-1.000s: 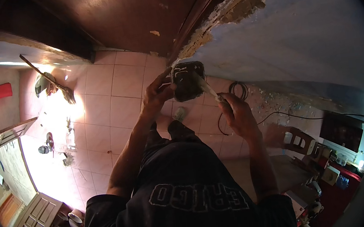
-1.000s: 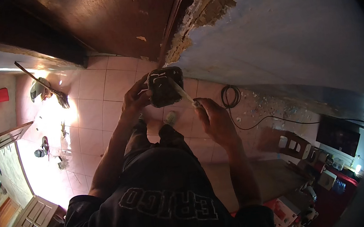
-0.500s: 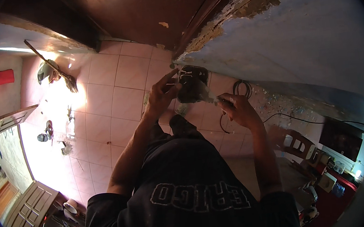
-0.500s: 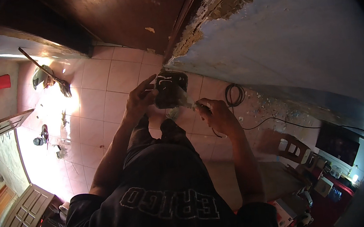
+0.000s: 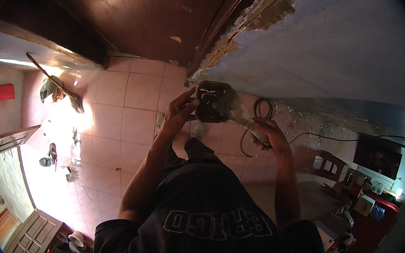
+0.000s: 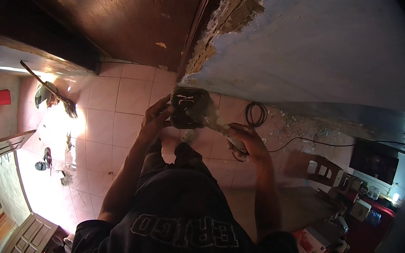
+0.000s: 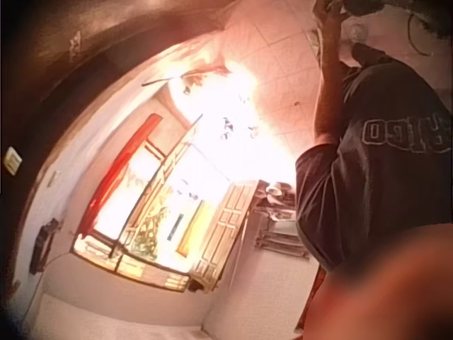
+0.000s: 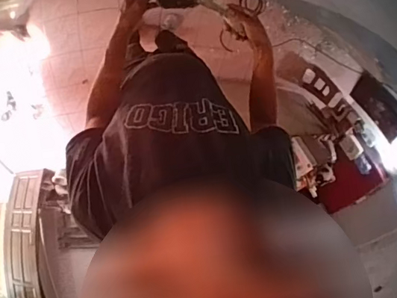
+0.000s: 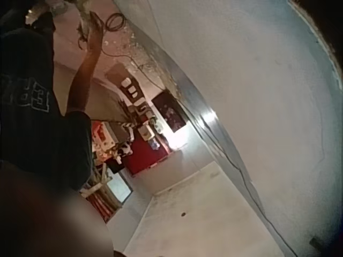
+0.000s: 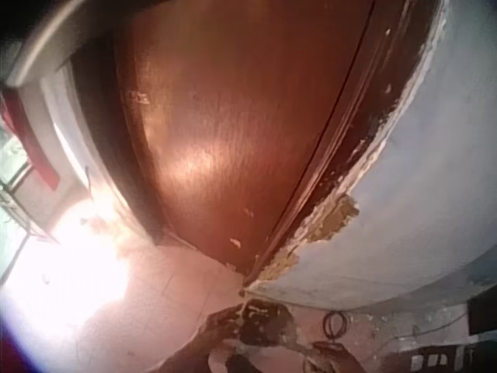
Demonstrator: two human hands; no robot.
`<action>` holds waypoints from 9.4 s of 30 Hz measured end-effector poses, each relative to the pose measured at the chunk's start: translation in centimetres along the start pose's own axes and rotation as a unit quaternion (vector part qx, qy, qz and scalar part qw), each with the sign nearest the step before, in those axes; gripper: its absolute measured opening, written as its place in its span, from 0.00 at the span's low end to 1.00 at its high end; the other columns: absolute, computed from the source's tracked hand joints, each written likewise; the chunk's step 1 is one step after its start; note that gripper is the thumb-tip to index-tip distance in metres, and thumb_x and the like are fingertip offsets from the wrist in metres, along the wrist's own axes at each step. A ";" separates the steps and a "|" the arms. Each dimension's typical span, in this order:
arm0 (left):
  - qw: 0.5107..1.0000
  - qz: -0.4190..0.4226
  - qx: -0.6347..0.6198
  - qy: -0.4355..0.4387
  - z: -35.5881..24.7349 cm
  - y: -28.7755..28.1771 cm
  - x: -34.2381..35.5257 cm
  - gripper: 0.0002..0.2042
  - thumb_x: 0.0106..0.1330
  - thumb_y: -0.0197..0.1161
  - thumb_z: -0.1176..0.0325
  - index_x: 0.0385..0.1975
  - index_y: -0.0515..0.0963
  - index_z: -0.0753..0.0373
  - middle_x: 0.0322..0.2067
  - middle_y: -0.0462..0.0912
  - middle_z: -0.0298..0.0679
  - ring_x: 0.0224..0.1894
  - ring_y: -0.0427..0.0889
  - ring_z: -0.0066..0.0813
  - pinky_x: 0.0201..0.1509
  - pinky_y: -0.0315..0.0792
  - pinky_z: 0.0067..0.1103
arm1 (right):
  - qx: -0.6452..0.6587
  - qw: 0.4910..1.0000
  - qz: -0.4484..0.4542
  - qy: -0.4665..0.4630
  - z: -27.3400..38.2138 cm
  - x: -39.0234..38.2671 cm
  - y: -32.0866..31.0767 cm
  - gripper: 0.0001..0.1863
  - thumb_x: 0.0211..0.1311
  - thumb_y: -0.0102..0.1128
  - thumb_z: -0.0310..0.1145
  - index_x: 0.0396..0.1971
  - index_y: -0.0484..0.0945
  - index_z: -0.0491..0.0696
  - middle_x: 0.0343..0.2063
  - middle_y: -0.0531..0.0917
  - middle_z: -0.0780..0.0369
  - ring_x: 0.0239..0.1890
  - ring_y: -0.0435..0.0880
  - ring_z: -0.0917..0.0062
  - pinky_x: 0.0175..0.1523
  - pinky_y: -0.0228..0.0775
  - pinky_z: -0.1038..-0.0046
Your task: Applying patching compound to a damaged wall using a putty knife to smooth the surface.
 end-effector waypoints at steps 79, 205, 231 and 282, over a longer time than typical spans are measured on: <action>0.985 -0.029 -0.150 -0.079 6.7 -1.9 3.2 0.29 0.75 0.62 0.58 0.71 0.66 0.65 0.48 0.84 0.38 0.51 0.85 0.26 0.51 0.83 0.26 | -0.689 0.507 -0.295 -0.426 15.3 -0.2 1.1 0.30 0.58 0.67 0.22 0.62 0.80 0.57 0.37 0.81 0.63 0.33 0.82 0.71 0.33 0.80 0.68; 0.989 -0.029 -0.117 -0.083 7.1 -1.4 3.3 0.26 0.77 0.60 0.61 0.69 0.68 0.67 0.55 0.82 0.42 0.54 0.84 0.29 0.49 0.85 0.27 | -0.427 0.624 -0.310 -0.576 15.5 0.0 -2.6 0.19 0.65 0.67 0.23 0.56 0.83 0.45 0.45 0.87 0.57 0.46 0.88 0.70 0.46 0.83 0.69; 0.989 -0.027 -0.108 -0.094 7.7 -1.0 3.2 0.29 0.75 0.63 0.59 0.71 0.66 0.66 0.54 0.82 0.41 0.53 0.84 0.27 0.52 0.83 0.27 | -0.437 0.632 -0.329 -0.549 13.2 0.7 -1.5 0.21 0.65 0.66 0.22 0.58 0.82 0.47 0.44 0.87 0.58 0.46 0.89 0.70 0.45 0.85 0.70; 0.987 0.000 -0.150 -0.062 7.2 -3.4 2.9 0.31 0.75 0.62 0.55 0.72 0.66 0.65 0.54 0.83 0.41 0.55 0.84 0.29 0.53 0.82 0.31 | -0.602 0.544 -0.379 -0.446 23.4 -9.5 2.4 0.21 0.65 0.66 0.22 0.57 0.84 0.53 0.42 0.87 0.59 0.44 0.90 0.71 0.43 0.83 0.68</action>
Point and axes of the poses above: each hand's wrist, its own x-axis towards the middle knuckle, its own y-axis out of the palm, z = x × y, the point moved 4 cm from there along x, towards the middle knuckle
